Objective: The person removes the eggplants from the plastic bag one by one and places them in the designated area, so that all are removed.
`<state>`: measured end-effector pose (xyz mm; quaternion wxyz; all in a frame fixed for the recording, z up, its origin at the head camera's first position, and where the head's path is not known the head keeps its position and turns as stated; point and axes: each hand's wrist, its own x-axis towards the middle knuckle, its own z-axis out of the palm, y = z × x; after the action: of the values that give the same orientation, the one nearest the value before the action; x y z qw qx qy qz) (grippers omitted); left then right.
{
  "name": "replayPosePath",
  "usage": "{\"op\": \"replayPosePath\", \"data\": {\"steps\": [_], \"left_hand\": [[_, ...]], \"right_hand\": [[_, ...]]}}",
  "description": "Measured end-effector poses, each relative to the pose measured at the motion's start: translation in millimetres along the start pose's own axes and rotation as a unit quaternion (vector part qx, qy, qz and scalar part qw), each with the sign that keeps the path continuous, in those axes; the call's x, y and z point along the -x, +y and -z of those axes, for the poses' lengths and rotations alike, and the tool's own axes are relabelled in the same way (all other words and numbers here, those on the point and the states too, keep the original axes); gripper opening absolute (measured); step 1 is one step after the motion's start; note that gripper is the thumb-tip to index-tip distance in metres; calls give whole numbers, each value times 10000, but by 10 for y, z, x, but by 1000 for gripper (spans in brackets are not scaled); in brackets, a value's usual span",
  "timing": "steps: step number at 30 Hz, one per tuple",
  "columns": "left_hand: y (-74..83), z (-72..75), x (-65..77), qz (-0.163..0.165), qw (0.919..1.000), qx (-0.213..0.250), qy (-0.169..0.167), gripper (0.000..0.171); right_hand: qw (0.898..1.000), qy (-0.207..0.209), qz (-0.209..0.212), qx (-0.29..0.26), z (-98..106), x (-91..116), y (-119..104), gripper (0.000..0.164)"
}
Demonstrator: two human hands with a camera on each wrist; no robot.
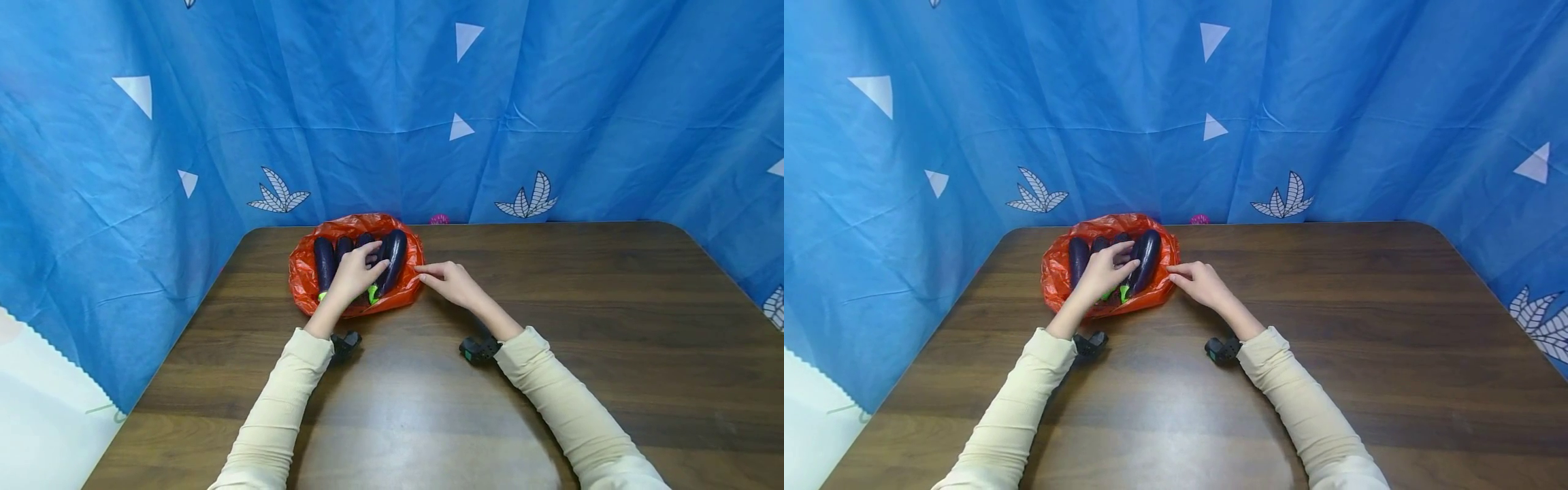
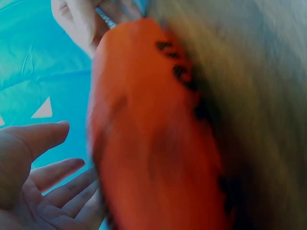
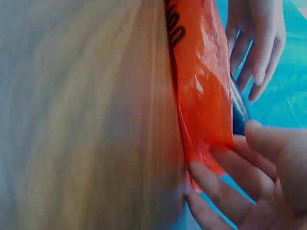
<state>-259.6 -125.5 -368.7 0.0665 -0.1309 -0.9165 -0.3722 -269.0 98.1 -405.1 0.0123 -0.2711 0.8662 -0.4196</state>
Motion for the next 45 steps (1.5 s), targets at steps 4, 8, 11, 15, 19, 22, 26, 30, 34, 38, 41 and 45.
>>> {"op": "replayPosePath", "data": {"steps": [4, 8, 11, 15, 19, 22, 26, 30, 34, 38, 41, 45], "left_hand": [[12, -94, -19, 17, 9999, 50, -96, 48], [34, -139, -30, -22, 9999, 94, -86, 50], [42, -167, -42, -73, 9999, 84, -51, 52], [53, -214, -60, -30, 10000, -84, 36, 54], [87, -252, -71, 74, 9991, -393, 154, 55], [119, -276, -81, 122, 9972, -698, 234, 56], [154, -316, -94, 152, 9919, -1222, 310, 61], [183, -346, -103, 76, 9836, -1770, 340, 66], [198, -348, -119, 4, 9789, -2010, 356, 66], [198, -335, -122, 91, 9821, -1850, 348, 64], [192, -323, -114, 196, 9866, -1591, 313, 63], [180, -313, -107, 300, 9917, -1230, 243, 61]], "right_hand": [[9980, 612, -45, -130, -51, -18, 18, 25], [9939, 1054, -168, -264, -87, -29, 34, 19], [9912, 1254, -244, -333, -108, -41, 44, 16], [9883, 1389, -419, -473, -131, -53, 53, 14], [9850, 1417, -670, -717, -150, -51, 47, 14], [9828, 1426, -784, -868, -165, -45, 38, 14], [9811, 1449, -838, -968, -183, -43, 32, 13], [9804, 1453, -889, -986, -194, -52, 36, 12], [9799, 1426, -953, -1014, -198, -72, 50, 13], [9799, 1377, -976, -1062, -194, -83, 61, 13], [9799, 1358, -977, -1082, -194, -82, 58, 14], [9792, 1374, -1022, -1088, -194, -77, 48, 14]]}}
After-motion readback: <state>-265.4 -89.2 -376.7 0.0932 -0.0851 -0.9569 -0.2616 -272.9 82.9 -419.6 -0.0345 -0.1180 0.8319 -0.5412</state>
